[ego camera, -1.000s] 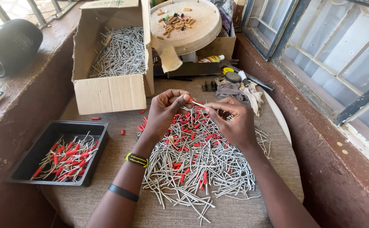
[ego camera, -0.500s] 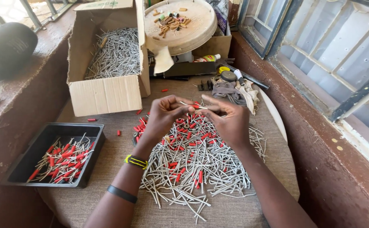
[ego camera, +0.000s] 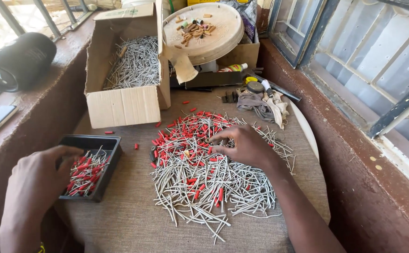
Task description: Assembling metal rivets by manually fitting red plastic caps onto the ends of the metal pins.
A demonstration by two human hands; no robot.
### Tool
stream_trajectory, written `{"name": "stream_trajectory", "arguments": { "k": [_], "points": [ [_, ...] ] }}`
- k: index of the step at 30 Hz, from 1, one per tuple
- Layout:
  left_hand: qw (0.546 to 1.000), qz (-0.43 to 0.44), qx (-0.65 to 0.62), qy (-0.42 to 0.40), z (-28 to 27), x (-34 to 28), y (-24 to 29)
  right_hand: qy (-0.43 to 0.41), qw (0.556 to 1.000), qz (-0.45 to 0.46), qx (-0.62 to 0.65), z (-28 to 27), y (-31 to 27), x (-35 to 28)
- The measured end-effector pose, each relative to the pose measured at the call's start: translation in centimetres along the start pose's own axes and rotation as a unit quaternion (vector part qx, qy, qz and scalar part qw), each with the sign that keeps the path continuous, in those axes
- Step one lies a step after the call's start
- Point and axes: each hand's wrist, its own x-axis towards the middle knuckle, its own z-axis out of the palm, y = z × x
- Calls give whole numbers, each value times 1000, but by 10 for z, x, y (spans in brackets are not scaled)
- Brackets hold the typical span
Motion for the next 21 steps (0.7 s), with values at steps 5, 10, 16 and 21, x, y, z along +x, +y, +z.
{"name": "stream_trajectory", "arguments": {
  "k": [5, 10, 16, 21],
  "points": [
    [969, 207, 23, 130, 34, 10, 33, -121, 985, 95, -76, 9, -3, 1],
    [935, 302, -149, -111, 43, 18, 156, -116, 992, 23, -43, -10, -37, -3],
    [857, 456, -152, -184, 125, 54, 212, -32, 999, -12, 28, 3, 0, 4],
    [807, 527, -229, -133, 125, 47, 185, 97, 990, 6, 105, 6, -5, 2]
  ]
}}
